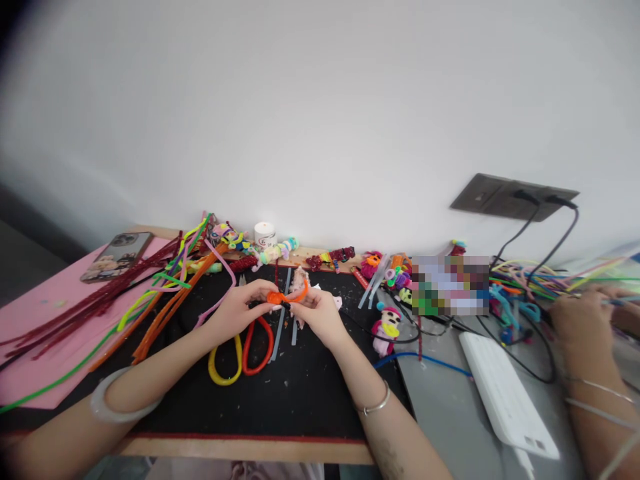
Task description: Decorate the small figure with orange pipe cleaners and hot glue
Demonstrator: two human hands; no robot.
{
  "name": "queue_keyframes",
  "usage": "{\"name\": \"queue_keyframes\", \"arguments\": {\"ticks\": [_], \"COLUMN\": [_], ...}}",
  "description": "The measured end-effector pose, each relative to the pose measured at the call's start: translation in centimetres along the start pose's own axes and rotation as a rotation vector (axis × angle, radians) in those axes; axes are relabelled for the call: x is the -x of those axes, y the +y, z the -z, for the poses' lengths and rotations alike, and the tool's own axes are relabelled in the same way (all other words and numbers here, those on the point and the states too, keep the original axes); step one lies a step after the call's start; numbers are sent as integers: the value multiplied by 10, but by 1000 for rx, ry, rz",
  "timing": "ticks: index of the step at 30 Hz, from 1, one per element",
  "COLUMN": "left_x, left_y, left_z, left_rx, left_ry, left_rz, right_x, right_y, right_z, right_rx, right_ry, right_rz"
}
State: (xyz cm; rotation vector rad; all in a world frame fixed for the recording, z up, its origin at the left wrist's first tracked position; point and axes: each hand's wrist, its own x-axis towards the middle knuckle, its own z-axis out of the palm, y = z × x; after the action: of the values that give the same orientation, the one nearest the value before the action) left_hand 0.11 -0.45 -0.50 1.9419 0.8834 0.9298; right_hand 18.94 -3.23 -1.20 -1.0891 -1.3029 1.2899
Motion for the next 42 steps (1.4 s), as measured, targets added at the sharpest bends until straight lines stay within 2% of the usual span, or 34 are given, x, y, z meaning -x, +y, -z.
{"name": "queue_keyframes", "arguments": {"ticks": [5, 16, 29, 42], "left_x": [1, -1, -2, -2], "left_y": [-3, -3, 1, 4], "left_z": [-3, -8, -8, -8], "left_rx": [105, 390, 418, 513], "left_ry": [25, -47, -75, -158], "left_rz": [69, 135, 185, 265], "right_x": [0, -1, 0, 0], "right_y": [0, 2, 1, 3], "right_z": [-3, -4, -4, -4], "right_rx": [-47, -18, 30, 19], "right_ry": [26, 104, 94, 114], "right_rz": [44, 42, 41, 55]}}
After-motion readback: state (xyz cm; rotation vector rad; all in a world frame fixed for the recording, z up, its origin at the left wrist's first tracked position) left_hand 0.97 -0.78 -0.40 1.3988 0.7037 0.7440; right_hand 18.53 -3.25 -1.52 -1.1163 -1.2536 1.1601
